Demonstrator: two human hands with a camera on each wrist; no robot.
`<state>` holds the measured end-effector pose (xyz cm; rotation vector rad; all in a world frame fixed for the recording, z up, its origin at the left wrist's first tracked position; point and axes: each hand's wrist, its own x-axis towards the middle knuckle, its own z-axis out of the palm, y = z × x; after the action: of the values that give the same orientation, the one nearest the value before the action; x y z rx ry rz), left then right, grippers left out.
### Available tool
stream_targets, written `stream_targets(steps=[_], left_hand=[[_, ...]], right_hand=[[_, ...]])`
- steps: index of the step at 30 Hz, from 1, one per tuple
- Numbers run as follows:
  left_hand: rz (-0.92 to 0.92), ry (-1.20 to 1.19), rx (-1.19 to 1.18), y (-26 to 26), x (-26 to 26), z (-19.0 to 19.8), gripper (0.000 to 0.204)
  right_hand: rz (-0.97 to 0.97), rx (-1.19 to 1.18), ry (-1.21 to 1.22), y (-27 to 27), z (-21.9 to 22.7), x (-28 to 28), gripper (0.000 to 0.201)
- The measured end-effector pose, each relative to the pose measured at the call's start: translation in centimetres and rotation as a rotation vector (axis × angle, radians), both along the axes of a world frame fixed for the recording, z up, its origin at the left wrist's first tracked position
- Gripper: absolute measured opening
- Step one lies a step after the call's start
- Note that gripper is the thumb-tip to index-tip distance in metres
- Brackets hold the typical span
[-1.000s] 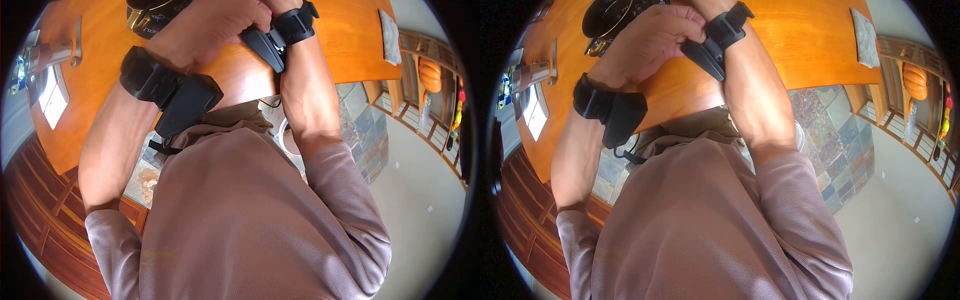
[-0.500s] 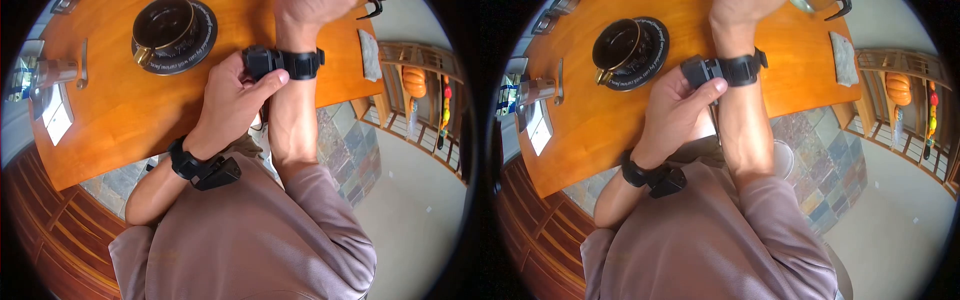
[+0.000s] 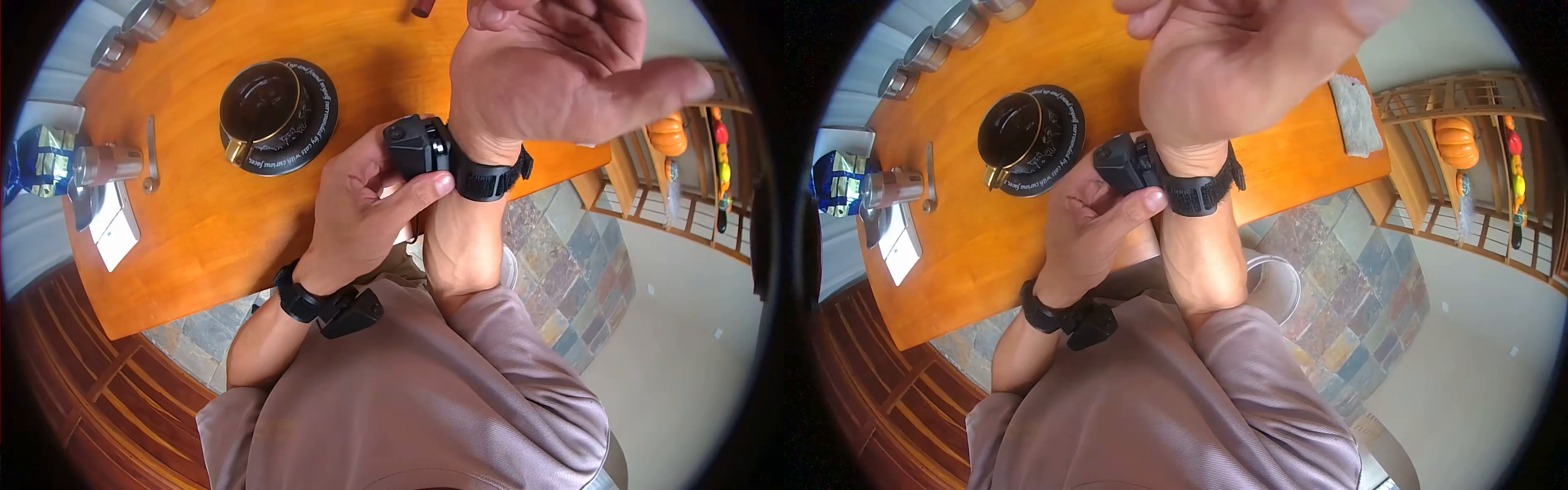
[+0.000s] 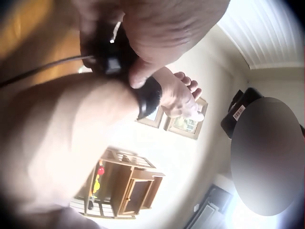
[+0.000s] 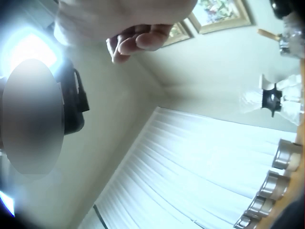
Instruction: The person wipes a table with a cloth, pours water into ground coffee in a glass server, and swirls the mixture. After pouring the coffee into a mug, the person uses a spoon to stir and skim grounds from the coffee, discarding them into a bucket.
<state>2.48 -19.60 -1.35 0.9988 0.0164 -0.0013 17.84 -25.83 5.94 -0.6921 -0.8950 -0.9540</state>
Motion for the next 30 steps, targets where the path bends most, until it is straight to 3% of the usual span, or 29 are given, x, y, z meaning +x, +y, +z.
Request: stream_targets(steps=[1,2,4,6,9,14,16,18,21,24,25,27,29,30], left_hand=[[0.000,-0.007,0.004,0.1,0.1,-0.1,0.030],[-0.004,-0.017,0.009,0.3,0.2,-0.3,0.034],[-0.008,-0.028,0.018,0.8,0.4,-0.3,0.038],[0.057,-0.092,0.149,1.1,0.7,-0.3,0.046],[0.114,-0.174,0.336,1.6,0.8,-0.4,0.049],[0.092,-0.045,0.196,1.3,1.0,0.0,0.042],[0.058,0.033,0.116,1.5,1.1,0.5,0.040],[-0.017,0.158,0.130,1.9,1.1,1.0,0.031],[0.067,0.117,0.188,1.4,1.3,0.7,0.025],[0.090,0.129,0.214,1.5,1.5,1.0,0.022],[0.091,0.130,0.212,1.5,1.6,1.0,0.022],[0.083,0.192,0.079,1.5,1.6,0.9,0.023],[0.070,0.160,0.123,1.6,2.0,1.1,0.024],[0.056,0.129,0.166,1.6,2.2,1.1,0.025]], right_hand=[[0.304,-0.068,0.228,-1.2,0.6,-0.6,0.076],[0.305,-0.065,0.223,-1.1,0.6,-0.6,0.076],[0.561,0.173,0.468,-0.8,0.3,-0.7,0.068],[0.543,0.158,0.511,-0.6,0.2,-1.1,0.065],[0.816,0.280,0.605,-0.2,0.2,-1.4,0.065],[0.724,0.138,0.554,0.2,-1.1,-0.4,0.059],[0.249,-0.022,0.750,0.6,-0.8,-0.5,0.051],[0.225,0.020,0.798,0.9,-0.8,-0.3,0.040],[0.105,-0.133,0.847,0.8,-1.5,0.6,0.022],[0.067,-0.234,0.814,1.3,-2.5,0.9,0.016],[-0.048,-0.298,0.717,1.6,-2.8,1.3,0.012],[-0.068,-0.326,0.698,1.6,-3.2,1.8,0.012],[-0.088,-0.351,0.673,1.5,-2.7,1.7,0.012],[0.060,-0.271,0.793,1.2,-2.3,1.5,0.012]])
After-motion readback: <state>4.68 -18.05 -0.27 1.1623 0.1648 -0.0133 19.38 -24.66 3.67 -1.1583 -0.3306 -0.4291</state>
